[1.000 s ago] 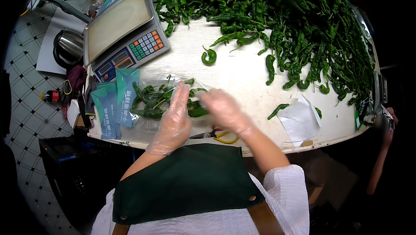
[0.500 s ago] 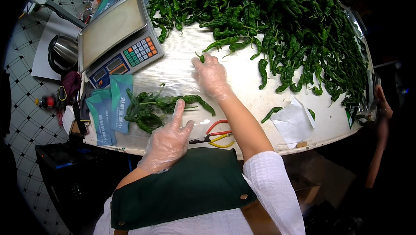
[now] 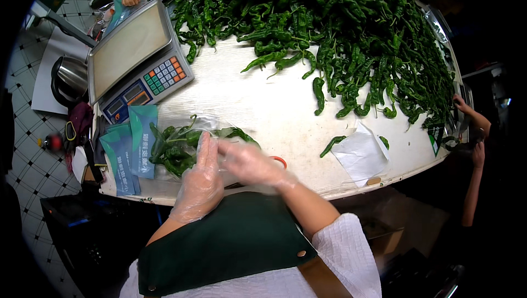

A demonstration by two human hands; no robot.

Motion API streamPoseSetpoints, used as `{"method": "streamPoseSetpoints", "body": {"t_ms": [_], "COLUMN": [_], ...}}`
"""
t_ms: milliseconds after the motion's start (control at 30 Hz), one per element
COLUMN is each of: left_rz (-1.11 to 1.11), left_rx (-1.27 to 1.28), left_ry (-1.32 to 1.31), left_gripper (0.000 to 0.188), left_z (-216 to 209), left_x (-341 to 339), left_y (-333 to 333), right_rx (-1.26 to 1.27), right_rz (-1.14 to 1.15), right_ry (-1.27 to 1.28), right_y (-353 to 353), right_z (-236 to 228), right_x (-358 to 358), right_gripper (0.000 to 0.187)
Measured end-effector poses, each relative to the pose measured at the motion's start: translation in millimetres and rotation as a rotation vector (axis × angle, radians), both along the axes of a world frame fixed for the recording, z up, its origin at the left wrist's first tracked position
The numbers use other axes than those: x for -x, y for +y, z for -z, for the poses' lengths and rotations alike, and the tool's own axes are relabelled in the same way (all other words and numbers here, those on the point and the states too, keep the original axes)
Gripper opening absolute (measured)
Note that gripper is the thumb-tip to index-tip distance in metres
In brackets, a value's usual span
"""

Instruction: The person picks green peppers from a large pile on a table, places them into clear plastic bags, weighs the bags on a digital scale, and sets the filled bags aside. The process repeats with multiple bags throughout the clip.

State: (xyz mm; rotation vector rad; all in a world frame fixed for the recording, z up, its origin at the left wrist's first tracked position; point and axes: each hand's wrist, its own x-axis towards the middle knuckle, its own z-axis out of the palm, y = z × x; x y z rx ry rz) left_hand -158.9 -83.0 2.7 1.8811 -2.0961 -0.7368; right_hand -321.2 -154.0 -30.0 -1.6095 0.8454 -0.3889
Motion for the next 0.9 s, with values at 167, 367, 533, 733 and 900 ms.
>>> {"method": "streamPoseSetpoints", "body": {"t_ms": [167, 367, 533, 733, 900], "left_rz": [0.072, 0.042, 0.057, 0.033, 0.056], "left_rx": [-0.019, -0.032, -0.003, -0.018, 0.006], "left_ry": [-0.006, -0.025, 0.018, 0.043, 0.049], "left_gripper": [0.066, 0.065, 0.066, 0.068, 0.067], "left_z": [4.5, 1.9, 13.3, 12.3, 19.3], "left_x": [0.3, -0.7, -2.8, 0.1, -2.8], "left_y": [-2.8, -5.8, -4.5, -6.0, -4.5], "right_rx": [0.69, 0.765, 0.822, 0.82, 0.634], "right_rz": [0.447, 0.501, 0.18, 0.126, 0.759], "right_ry": [0.663, 0.958, 0.8, 0.535, 0.49], "right_y": [-123.3, -183.5, -119.6, -60.7, -67.7], "right_z": [38.3, 51.5, 61.5, 43.5, 32.0], "right_x": [31.9, 8.2, 44.0, 121.2, 122.8], "right_gripper": [0.056, 0.062, 0.043, 0.037, 0.026]}}
